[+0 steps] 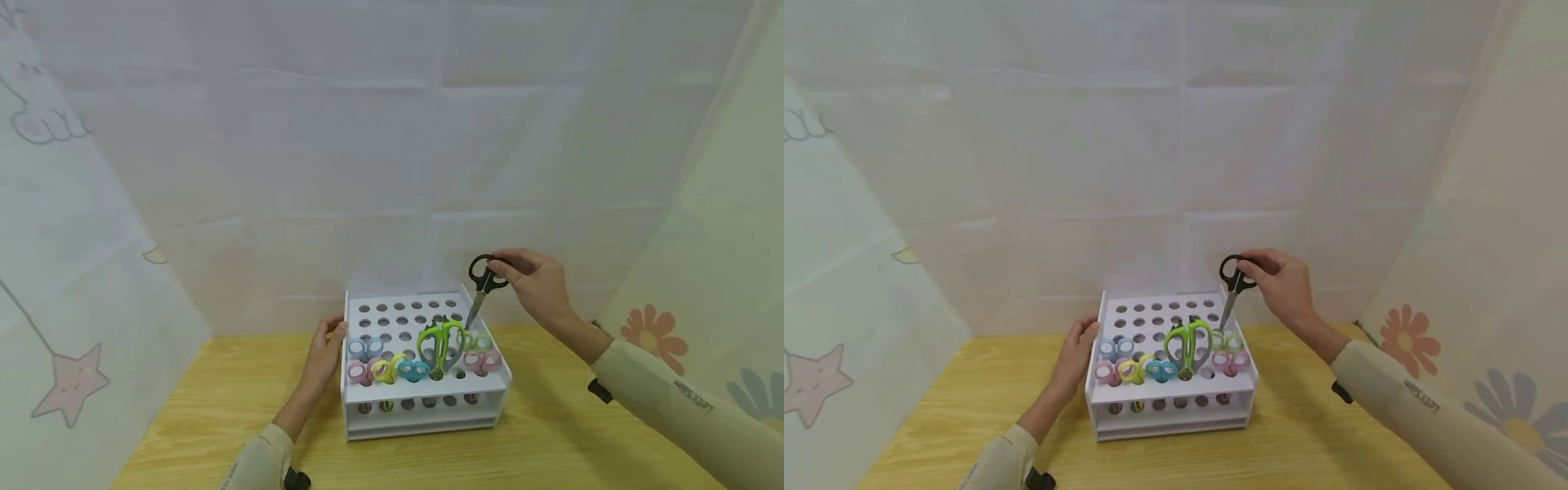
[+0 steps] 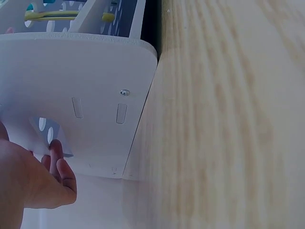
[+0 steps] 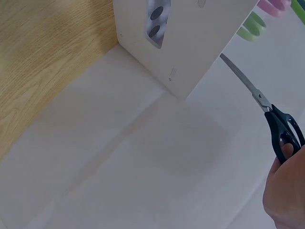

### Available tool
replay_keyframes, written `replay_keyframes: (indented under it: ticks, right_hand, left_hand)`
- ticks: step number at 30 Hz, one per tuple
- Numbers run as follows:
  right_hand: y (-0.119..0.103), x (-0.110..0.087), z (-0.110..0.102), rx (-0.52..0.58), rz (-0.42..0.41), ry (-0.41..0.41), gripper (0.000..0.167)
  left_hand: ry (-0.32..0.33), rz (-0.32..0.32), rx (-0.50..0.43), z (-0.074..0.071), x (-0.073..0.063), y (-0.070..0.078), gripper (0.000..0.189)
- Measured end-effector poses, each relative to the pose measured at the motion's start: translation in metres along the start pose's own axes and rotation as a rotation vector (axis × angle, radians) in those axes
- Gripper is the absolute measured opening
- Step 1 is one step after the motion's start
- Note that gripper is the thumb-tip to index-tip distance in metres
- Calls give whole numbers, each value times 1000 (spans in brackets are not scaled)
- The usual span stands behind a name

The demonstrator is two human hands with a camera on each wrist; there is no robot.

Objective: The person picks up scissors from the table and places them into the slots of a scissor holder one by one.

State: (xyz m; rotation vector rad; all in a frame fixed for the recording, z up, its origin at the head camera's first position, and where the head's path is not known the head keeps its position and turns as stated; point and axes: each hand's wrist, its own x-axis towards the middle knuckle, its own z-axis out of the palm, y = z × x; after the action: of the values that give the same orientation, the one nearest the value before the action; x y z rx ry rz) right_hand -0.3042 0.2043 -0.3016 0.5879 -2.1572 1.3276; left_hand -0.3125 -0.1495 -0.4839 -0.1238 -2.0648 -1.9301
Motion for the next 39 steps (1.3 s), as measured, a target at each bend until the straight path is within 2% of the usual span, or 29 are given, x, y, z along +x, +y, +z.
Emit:
replay_keyframes:
  ticks: [2, 3, 9, 10, 14, 20, 24, 29, 35, 39]
  right_hand:
    - [0, -1, 2, -8, 2, 2, 22]
    - [3, -1, 3, -4, 0, 2, 21]
    - [51, -5, 12, 19, 10, -24, 24]
    - [57, -6, 13, 21, 17, -33, 25]
    - [63, -11, 21, 17, 32, -55, 23]
    - [73, -16, 29, -11, 38, -72, 22]
    - [80, -19, 32, -9, 50, -102, 23]
    - [89, -23, 36, -8, 58, -129, 23]
    - [93, -26, 39, 2, 80, -188, 21]
    - [92, -27, 41, 9, 100, -229, 21]
  left_hand:
    - [3, 6, 0, 1, 4, -12, 46]
    - [-1, 8, -1, 1, 3, -10, 46]
    - [-11, 23, -21, 1, 4, -14, 41]
    - [-9, 27, -25, 2, 6, -19, 41]
    - [-24, 7, -32, 2, 3, -14, 43]
    - [-38, 21, -22, 1, -9, 17, 43]
    - [-35, 22, -16, 1, -11, 22, 42]
    - [-42, 10, -14, 1, -13, 25, 42]
    - [-57, 15, 3, 2, -11, 21, 43]
    - [-49, 8, -4, 3, -3, 5, 44]
